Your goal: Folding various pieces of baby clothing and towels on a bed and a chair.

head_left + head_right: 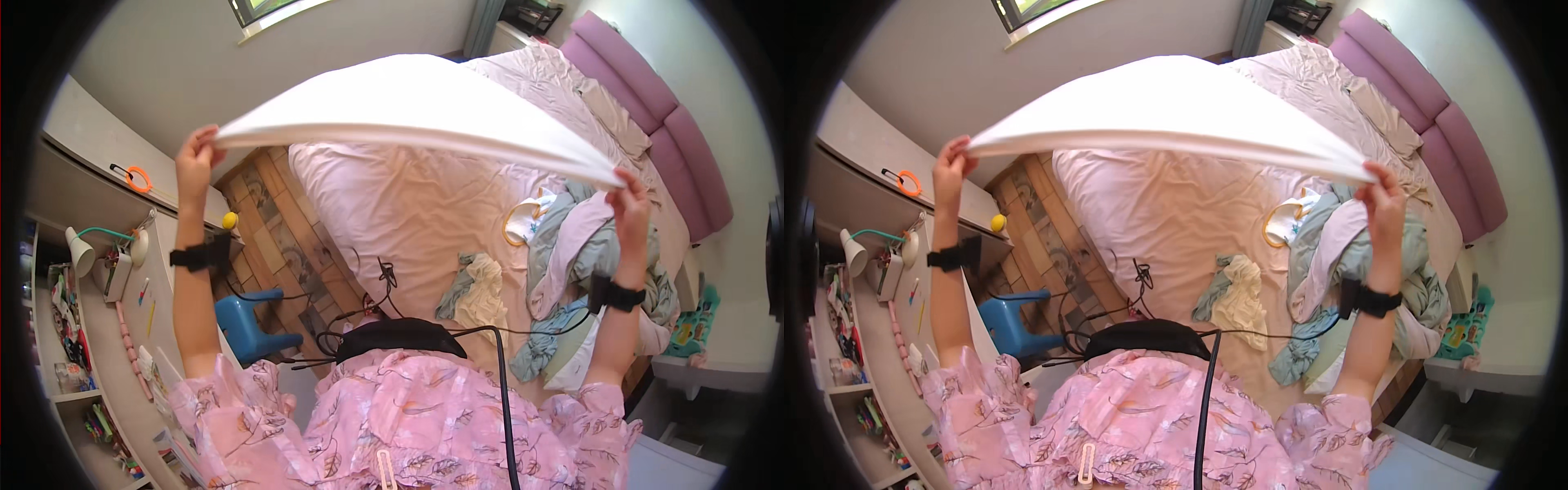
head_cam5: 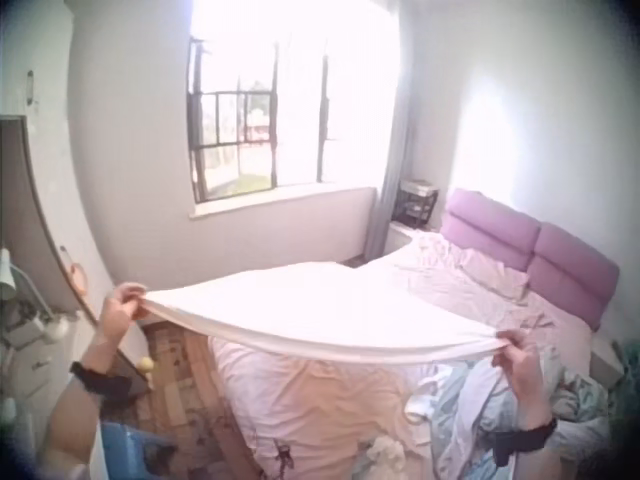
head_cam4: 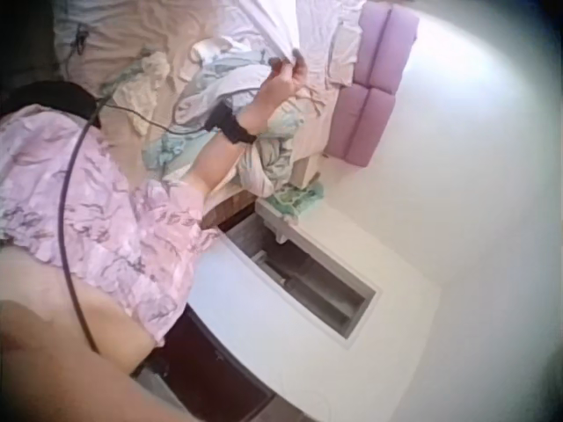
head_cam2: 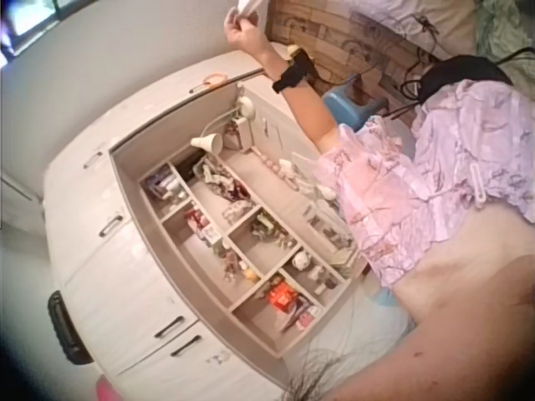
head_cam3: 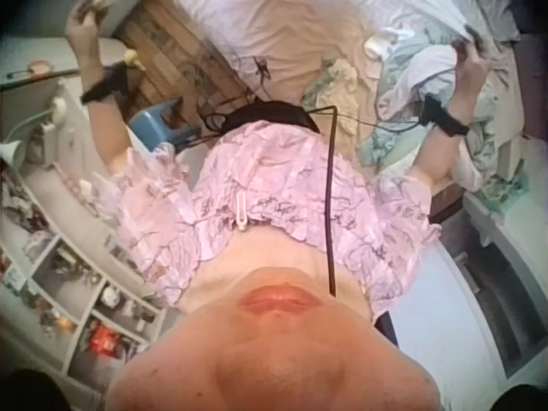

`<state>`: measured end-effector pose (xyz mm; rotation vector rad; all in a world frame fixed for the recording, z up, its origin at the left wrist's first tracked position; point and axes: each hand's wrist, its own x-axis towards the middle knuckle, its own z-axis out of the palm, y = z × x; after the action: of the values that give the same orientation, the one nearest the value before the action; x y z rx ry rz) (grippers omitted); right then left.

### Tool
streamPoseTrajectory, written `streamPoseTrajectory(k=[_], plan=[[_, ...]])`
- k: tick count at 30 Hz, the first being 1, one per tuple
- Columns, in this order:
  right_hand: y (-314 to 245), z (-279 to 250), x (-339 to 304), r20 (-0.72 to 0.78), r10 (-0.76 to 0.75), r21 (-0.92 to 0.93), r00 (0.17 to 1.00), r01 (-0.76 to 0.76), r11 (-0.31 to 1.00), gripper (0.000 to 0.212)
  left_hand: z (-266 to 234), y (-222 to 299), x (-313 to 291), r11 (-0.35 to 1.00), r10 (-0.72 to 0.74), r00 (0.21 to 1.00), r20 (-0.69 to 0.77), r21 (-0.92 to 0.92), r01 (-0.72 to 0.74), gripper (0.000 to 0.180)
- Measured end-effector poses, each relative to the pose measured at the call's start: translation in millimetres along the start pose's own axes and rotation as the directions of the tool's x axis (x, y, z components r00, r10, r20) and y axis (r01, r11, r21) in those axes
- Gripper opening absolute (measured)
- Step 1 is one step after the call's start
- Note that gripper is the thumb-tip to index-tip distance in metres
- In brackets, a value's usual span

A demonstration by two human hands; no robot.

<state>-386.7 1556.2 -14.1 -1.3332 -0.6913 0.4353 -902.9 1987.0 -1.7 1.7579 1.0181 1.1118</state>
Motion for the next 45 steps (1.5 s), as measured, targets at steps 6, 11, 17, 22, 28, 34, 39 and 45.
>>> streamPoseTrajectory(k=[6,11,17,22,28,34,39,45], plan=[[101,-15,-81,-0.033,0.369,-0.059,0.929,-0.371,0.927,0.027,25,-107,-82,0.979,-0.199,0.975,0.101,0.058,0.194,0.02],[174,-21,-144,-0.08,0.614,-0.145,0.785,-0.619,0.772,0.024,44,-194,-161,0.904,-0.378,0.921,0.092,0.249,0.346,0.019],[235,-41,-218,-0.103,0.815,-0.131,0.571,-0.82,0.558,0.022,48,-256,-235,0.761,-0.548,0.834,0.067,0.452,0.465,0.02],[248,-36,-215,-0.176,0.875,-0.114,0.451,-0.892,0.437,0.02,50,-260,-228,0.656,-0.73,0.682,0.047,0.329,0.679,0.018],[277,-43,-112,-0.184,0.818,0.016,0.545,-0.831,0.556,0.018,115,-261,-117,0.619,-0.766,0.605,0.22,-0.006,0.786,0.014],[318,10,1,-0.246,0.761,0.101,0.6,-0.765,0.636,0.039,213,-293,-21,0.582,-0.755,0.624,0.204,-0.233,0.78,0.03],[378,38,14,-0.199,0.8,-0.303,0.567,-0.811,0.5,0.06,229,-393,-27,0.737,-0.639,0.756,0.141,0.395,0.549,0.061],[480,-6,11,-0.255,0.637,-0.573,0.727,-0.644,0.506,0.072,261,-447,-34,0.726,-0.568,0.814,0.121,0.54,0.426,0.061]])
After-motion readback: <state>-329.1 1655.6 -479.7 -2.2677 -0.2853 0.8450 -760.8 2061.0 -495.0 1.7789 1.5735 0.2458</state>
